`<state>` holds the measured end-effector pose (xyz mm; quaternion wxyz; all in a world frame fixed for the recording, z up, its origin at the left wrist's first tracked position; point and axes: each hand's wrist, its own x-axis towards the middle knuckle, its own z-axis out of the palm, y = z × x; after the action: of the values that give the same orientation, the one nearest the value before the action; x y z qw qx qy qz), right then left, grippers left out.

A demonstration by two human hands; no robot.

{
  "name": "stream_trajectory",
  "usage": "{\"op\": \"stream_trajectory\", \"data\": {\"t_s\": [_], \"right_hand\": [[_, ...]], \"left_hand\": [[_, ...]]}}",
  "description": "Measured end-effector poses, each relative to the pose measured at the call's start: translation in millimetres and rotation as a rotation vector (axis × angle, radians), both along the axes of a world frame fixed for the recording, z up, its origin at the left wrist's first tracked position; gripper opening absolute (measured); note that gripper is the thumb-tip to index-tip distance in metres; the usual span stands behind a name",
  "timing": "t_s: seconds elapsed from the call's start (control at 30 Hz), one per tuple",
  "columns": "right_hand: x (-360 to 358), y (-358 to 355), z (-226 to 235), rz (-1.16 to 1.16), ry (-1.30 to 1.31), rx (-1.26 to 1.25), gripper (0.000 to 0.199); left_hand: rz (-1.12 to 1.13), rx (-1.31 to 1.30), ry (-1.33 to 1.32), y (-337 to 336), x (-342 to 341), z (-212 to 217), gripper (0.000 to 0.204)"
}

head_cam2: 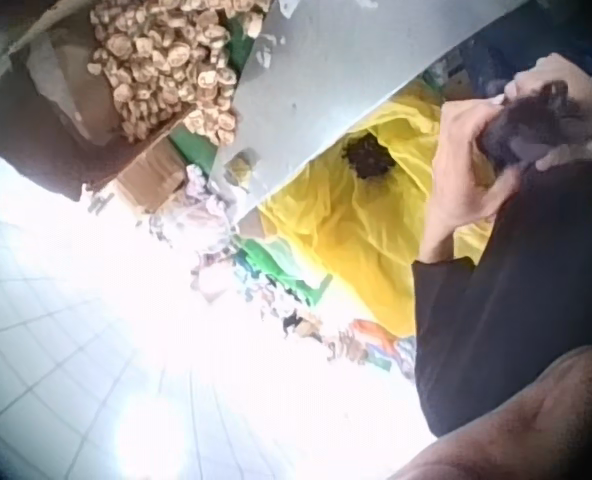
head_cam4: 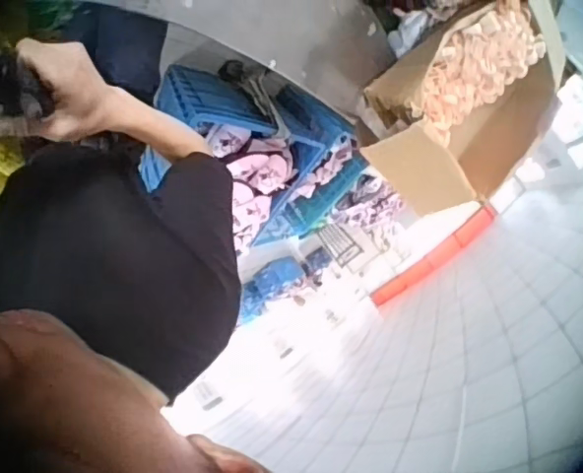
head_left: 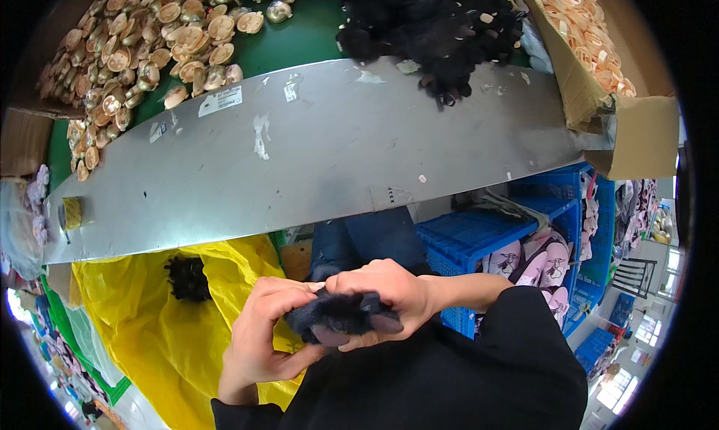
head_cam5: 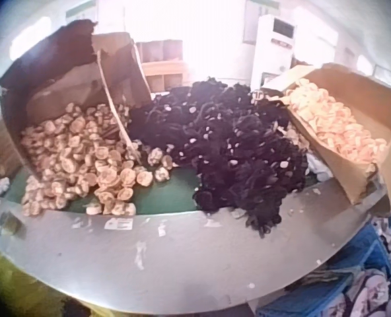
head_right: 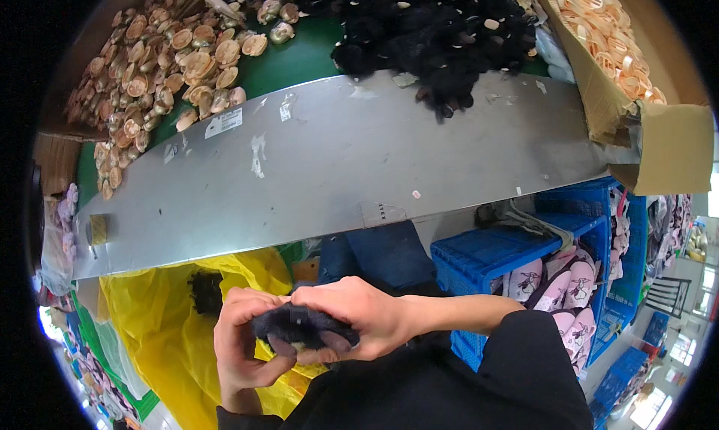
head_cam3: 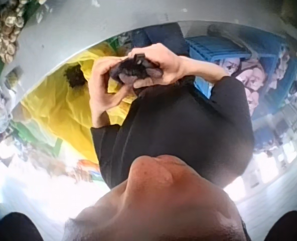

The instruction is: The person repeatedly picks up small black hair accessories and white circular inserts from a metal table, inserts the white pieces into the black accessories, and places the finished items back on the table. The process is repeated continuously throughout the clip.

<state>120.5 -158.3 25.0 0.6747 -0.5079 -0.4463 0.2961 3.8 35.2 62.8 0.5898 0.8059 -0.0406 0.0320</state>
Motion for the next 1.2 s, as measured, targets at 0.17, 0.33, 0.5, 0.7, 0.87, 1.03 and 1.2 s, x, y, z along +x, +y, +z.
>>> {"op": "stream_trajectory", "data": {"t_s": [0.17,0.33,0.5,0.7,0.87,1.03,1.2], "right_hand": [[-2.6,8.9,-3.8,0.022,0.058,0.046,0.032],[-11.7,6.1,-11.6,0.155,0.142,-0.021,0.036],[-26.0,12.7,-22.1,0.237,0.220,-0.029,0.038],[-29.7,24.4,-21.7,0.142,0.321,0.017,0.034],[-21.5,33.2,-17.6,0.092,0.294,0.048,0.041],[-15.3,44.5,-0.7,0.046,0.382,0.035,0.026],[-9.3,50.5,-1.3,0.091,0.264,0.018,0.030]], "left_hand": [[0.048,0.019,0.067,-0.4,-1.0,8.7,0.059],[0.067,0.023,0.042,-0.9,-6.2,-1.6,0.054],[0.283,0.042,0.127,-20.9,-39.1,-5.5,0.056],[0.428,0.103,0.042,-32.5,-43.7,-9.8,0.059],[0.389,0.309,-0.143,-19.9,-27.0,-9.5,0.056],[0.456,0.393,-0.244,-16.2,-17.3,3.7,0.057],[0.505,0.542,-0.192,-4.8,-15.5,19.5,0.055]]}}
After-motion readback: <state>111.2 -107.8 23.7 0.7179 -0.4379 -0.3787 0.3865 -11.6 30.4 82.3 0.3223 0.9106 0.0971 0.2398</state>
